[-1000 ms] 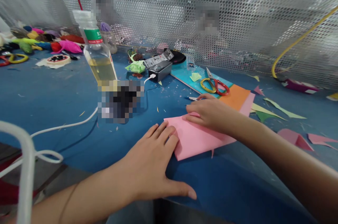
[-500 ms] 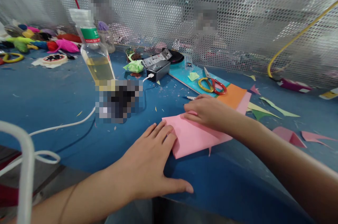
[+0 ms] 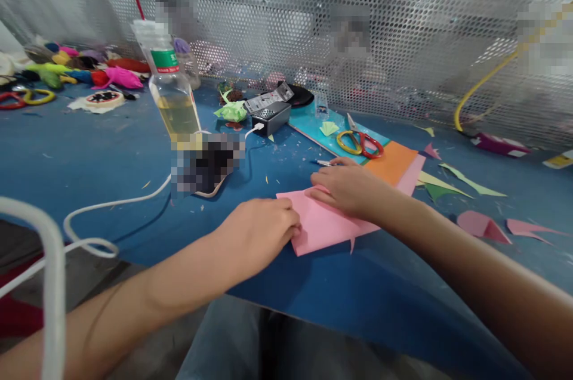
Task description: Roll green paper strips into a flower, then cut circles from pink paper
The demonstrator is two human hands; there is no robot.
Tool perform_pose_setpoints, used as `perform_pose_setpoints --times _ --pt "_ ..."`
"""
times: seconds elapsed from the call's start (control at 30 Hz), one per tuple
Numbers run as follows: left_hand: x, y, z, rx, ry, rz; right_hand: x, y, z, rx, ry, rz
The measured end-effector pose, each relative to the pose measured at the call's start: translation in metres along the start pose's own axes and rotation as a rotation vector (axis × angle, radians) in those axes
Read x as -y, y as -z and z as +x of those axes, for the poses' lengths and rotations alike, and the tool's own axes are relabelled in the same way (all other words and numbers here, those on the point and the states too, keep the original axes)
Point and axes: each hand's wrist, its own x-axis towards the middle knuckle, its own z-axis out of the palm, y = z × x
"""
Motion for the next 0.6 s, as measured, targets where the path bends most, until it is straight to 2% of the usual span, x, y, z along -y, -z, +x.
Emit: perform_pose_setpoints --times 0.17,0.3,0.4,0.47,0.6 --pt "-0.006 0.015 0.009 0.016 0.049 0.045 0.011 0.0 -0.013 -0.129 -0.056 -0.034" --pt "-0.009 0.019 0.005 0.002 0.07 0.056 0.023 0.01 -0.034 -0.31 0.007 0.008" --pt "-0.009 0.013 -0.001 -0.024 0.062 0.003 0.037 0.012 -0.053 -0.419 0.126 0.105" --pt "-0.008 0.006 -0.007 -0.064 0.038 -0.031 0.047 0.009 -0.064 -0.41 0.165 0.157" --pt "-0.008 -0.008 -0.015 -0.146 0.01 -0.056 0.057 -0.002 -0.074 -0.401 0.152 0.198"
